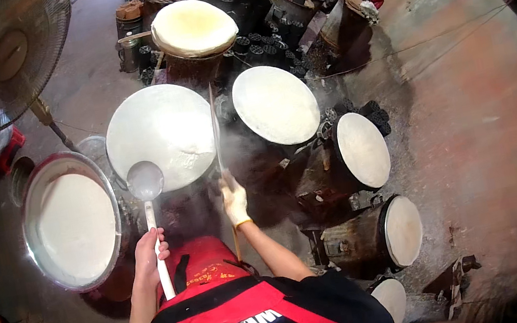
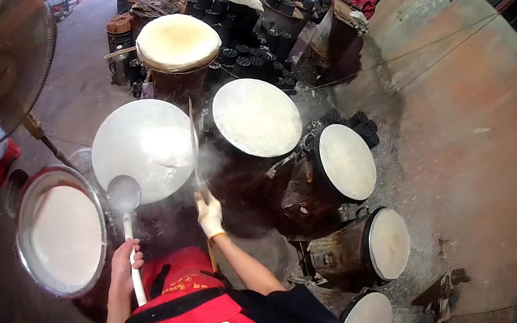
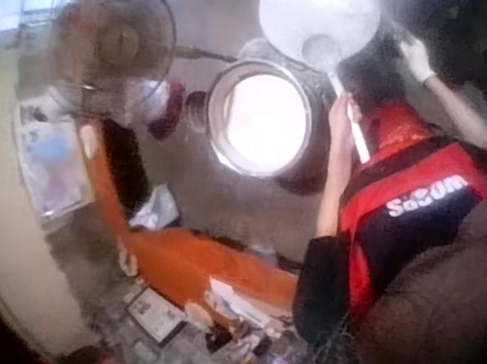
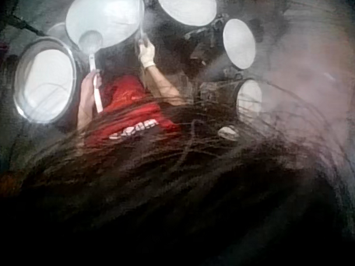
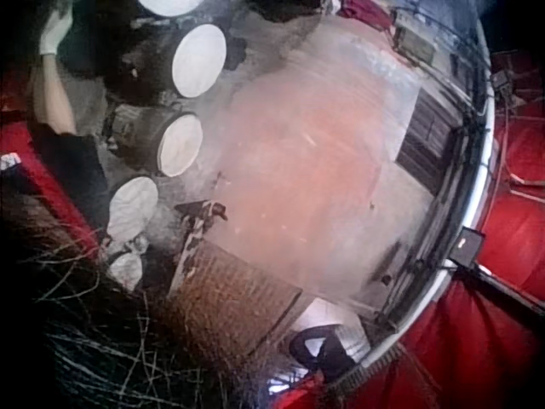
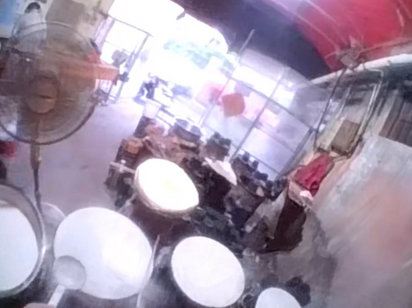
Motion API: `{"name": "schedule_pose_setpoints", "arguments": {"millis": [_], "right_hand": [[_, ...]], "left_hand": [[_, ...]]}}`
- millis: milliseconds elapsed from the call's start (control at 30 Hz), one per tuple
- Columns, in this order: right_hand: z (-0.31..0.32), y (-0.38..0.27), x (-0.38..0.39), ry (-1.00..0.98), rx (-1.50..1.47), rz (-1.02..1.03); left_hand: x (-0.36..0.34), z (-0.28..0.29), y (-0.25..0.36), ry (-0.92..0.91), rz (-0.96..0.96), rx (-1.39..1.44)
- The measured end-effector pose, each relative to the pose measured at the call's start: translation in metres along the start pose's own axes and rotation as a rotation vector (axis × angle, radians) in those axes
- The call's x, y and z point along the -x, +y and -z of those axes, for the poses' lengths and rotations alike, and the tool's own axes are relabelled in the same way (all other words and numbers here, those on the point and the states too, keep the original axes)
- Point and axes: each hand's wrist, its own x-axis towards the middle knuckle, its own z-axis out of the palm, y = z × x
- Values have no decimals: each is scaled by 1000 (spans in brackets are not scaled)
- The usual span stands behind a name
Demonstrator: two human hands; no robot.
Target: The person prepares thin pancakes or crepes on several circular hot plates using a ladle to pour batter and a thin stick to spread and flip them.
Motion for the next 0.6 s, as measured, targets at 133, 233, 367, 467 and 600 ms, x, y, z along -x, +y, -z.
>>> {"name": "schedule_pose_setpoints", "arguments": {"millis": [133,233,367,467,600], "right_hand": [[-31,-5,24,-164,189,-192],[-23,-30,-20,-153,196,-114],[9,-35,-42,-192,318,-133],[9,-63,6,-350,291,-199],[38,-45,48,-238,235,-77]], "left_hand": [[-1,5,2,11,89,36],[3,-3,10,7,128,2],[-10,2,8,-11,132,-74],[-32,9,23,70,123,-170],[-98,18,44,29,8,-377]]}}
